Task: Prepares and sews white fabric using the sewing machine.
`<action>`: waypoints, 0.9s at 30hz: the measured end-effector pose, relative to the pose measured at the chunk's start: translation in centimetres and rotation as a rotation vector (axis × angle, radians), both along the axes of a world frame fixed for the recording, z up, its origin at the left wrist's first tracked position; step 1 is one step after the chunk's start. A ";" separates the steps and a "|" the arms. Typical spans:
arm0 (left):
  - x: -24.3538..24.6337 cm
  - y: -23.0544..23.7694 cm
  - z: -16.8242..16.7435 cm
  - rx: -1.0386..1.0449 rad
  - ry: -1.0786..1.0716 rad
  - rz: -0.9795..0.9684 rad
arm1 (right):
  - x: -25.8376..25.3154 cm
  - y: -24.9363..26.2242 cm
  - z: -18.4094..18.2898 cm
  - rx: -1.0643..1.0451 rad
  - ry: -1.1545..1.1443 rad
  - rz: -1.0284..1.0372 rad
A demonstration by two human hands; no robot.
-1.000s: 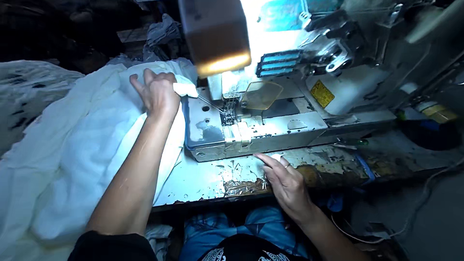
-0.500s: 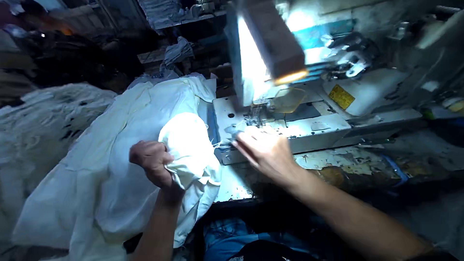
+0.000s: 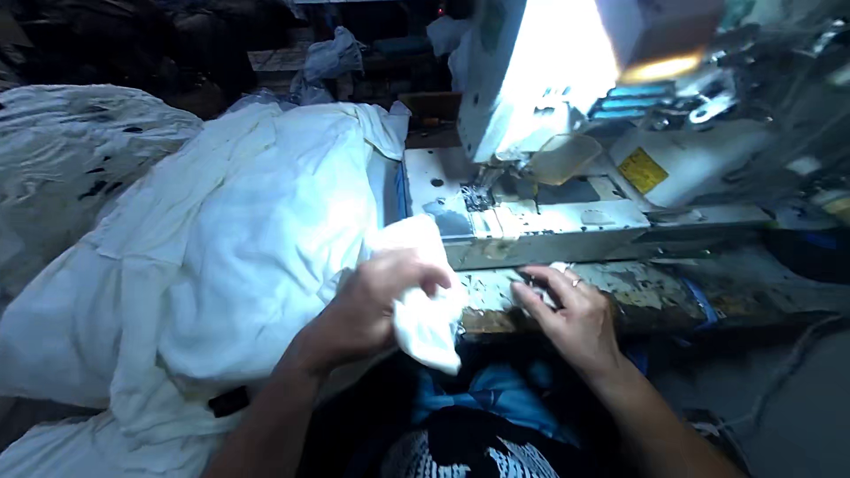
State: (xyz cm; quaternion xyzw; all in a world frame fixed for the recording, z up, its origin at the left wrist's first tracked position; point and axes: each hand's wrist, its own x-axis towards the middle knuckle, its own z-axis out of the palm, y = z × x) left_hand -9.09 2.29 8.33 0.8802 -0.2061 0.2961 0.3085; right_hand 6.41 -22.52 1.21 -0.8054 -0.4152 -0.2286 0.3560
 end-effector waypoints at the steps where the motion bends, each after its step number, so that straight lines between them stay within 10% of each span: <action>1: 1.2 -1.0 0.4 0.054 0.191 -0.132 | 0.2 -0.6 0.2 0.031 0.036 -0.007; 4: 4.6 -3.6 -1.8 0.171 0.313 -0.075 | 0.2 -3.1 0.3 0.018 0.148 -0.043; 10: 2.9 -3.8 -0.9 -0.230 -0.156 0.192 | 1.8 -5.9 -1.3 -0.214 0.042 -0.145; 16: -12.8 3.0 -0.3 0.142 -0.167 1.095 | 1.5 -3.4 -2.0 0.066 -0.045 0.173; 20: -21.1 6.1 -3.4 -0.055 0.309 1.513 | -1.9 1.0 -2.4 0.043 0.058 0.370; 23: -22.4 10.8 -4.2 -0.683 0.328 1.480 | -3.5 5.5 -2.8 0.051 0.171 0.443; 27: -19.6 16.5 6.3 -1.006 -0.379 1.071 | -7.4 11.1 1.9 0.026 0.417 0.865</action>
